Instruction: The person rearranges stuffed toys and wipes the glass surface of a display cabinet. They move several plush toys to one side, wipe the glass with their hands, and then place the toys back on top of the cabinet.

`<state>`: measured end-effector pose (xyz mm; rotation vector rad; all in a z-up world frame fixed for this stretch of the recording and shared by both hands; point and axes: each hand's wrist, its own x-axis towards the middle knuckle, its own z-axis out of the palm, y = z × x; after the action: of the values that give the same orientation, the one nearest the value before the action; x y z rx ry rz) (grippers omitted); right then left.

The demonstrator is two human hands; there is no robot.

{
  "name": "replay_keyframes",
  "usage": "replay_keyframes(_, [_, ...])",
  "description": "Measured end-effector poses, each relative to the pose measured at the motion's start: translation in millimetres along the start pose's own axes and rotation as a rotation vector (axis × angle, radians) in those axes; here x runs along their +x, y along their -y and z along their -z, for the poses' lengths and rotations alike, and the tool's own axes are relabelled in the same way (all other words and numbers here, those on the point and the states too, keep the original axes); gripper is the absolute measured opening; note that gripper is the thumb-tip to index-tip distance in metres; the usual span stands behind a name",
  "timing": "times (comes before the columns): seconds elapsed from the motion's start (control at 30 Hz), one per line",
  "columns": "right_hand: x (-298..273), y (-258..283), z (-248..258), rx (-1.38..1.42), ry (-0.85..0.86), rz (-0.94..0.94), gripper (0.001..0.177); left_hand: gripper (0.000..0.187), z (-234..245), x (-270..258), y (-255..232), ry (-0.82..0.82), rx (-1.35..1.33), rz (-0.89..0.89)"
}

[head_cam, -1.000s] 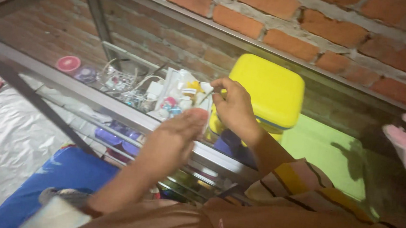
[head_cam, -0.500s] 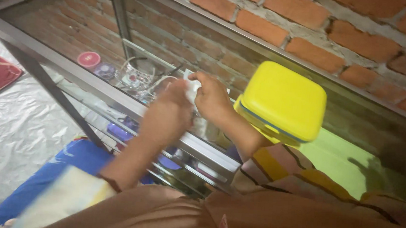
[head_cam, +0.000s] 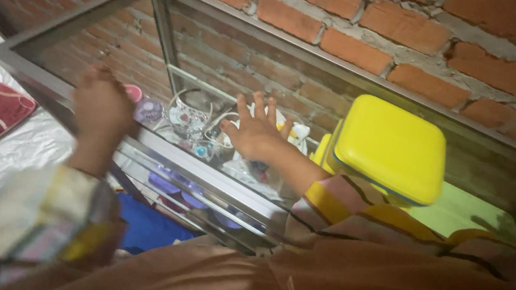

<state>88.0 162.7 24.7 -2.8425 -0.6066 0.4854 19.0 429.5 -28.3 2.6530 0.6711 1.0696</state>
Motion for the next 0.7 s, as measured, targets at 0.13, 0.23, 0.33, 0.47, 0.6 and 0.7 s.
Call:
replay_keyframes(0.13, [8.1,21.4,13.6,-0.044,-0.001,-0.072,0.084,0.034,-31.1,-40.7,-53.7,0.035,-0.182,-0.274])
replay_keyframes(0.23, [13.4,26.9,18.2,-0.05,-0.026,-0.083,0.086,0.053,-30.6,-66.0,-72.4,0.187,-0.109,-0.339])
replay_keyframes(0.33, [13.7,26.9,13.3,-0.051,-0.083,-0.057,0.085,0.063,-23.3,-44.8,-45.6,0.344,0.02,-0.216])
replay_keyframes(0.47, [16.1,22.4,1.5,-0.082,-0.179,-0.016,0.084,0.072,-17.3,13.5,48.9,0.249,0.116,-0.041])
replay_keyframes(0.6, [22.1,17.7,-9.5,-0.137,-0.312,0.016,0.083,0.065,-13.2,63.3,129.4,0.213,0.316,-0.021])
replay_keyframes(0.7, [20.2,15.9,-18.6,-0.18,-0.501,0.075,0.078,0.066,-18.4,98.5,139.5,0.195,0.316,-0.092])
